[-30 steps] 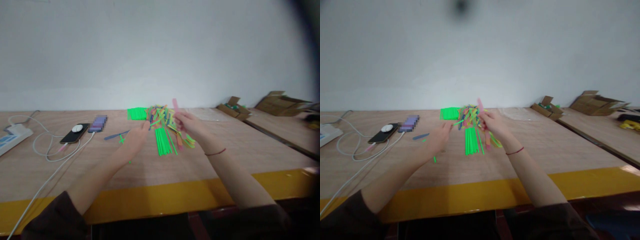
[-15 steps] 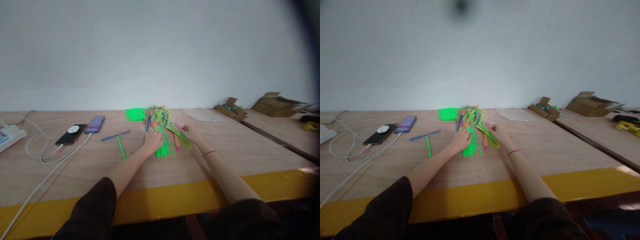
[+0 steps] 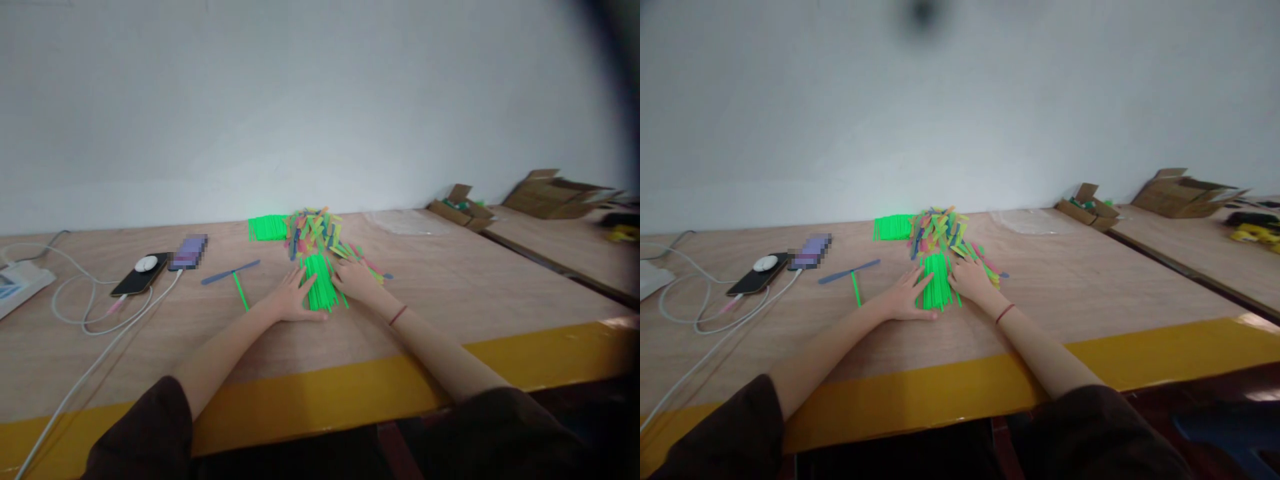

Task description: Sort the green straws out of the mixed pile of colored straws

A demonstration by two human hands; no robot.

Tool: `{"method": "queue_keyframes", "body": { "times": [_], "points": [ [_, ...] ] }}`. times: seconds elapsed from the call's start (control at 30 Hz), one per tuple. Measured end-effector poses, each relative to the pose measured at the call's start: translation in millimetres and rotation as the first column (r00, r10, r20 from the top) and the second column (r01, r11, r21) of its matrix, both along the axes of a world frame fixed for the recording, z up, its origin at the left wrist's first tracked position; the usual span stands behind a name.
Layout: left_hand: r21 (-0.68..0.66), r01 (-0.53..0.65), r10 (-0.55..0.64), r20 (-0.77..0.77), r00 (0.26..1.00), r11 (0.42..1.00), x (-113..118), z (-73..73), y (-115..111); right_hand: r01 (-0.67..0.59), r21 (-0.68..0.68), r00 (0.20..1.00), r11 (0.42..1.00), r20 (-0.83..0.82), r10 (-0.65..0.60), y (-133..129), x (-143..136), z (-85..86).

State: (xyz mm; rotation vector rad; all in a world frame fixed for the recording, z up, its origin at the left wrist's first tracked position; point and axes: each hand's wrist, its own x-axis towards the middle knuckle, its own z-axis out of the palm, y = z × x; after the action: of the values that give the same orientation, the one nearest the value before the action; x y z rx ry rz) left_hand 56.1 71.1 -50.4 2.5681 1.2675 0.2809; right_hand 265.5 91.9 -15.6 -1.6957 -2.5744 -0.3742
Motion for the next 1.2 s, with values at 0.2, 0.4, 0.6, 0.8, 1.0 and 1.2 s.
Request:
{"method": "queue_keyframes", "body": {
  "times": [0.2, 0.4, 0.6, 0.8, 1.0, 1.2],
  "points": [
    [0.053, -0.08, 0.079, 0.007, 0.997, 0.995, 18, 9.7, -5, -0.01, -0.018, 0.999, 1.0, -0.031, 0.009, 9, -8, -3.1],
    [0.302, -0.425, 0.472, -0.099, 0.876, 0.853, -33, 45.0, -45, -0.034, 0.015, 0.991, 0.999, -0.132, 0.036, 11, 2, 1.0],
    [0.25, -0.623, 0.671, -0.325, 0.666, 0.741, -95, 39.4, -42, -0.062, 0.017, 0.972, 0.998, -0.225, 0.064, 15, -2, 10.7],
    [0.314, -0.496, 0.581, -0.312, 0.752, 0.81, -78, 47.0, -39, -0.103, -0.01, 0.815, 0.995, -0.574, 0.079, 8, -22, 36.3],
    [0.407, -0.222, 0.332, -0.221, 0.917, 0.886, -36, 76.8, -45, -0.367, -0.236, 0.527, 0.9, -0.85, -0.008, -1, -40, 55.9],
    [0.517, -0.083, 0.218, -0.205, 0.954, 0.852, -33, 74.7, -40, -0.4, -0.52, 0.348, 0.755, -0.848, -0.4, -11, -24, 60.8]
  ]
}}
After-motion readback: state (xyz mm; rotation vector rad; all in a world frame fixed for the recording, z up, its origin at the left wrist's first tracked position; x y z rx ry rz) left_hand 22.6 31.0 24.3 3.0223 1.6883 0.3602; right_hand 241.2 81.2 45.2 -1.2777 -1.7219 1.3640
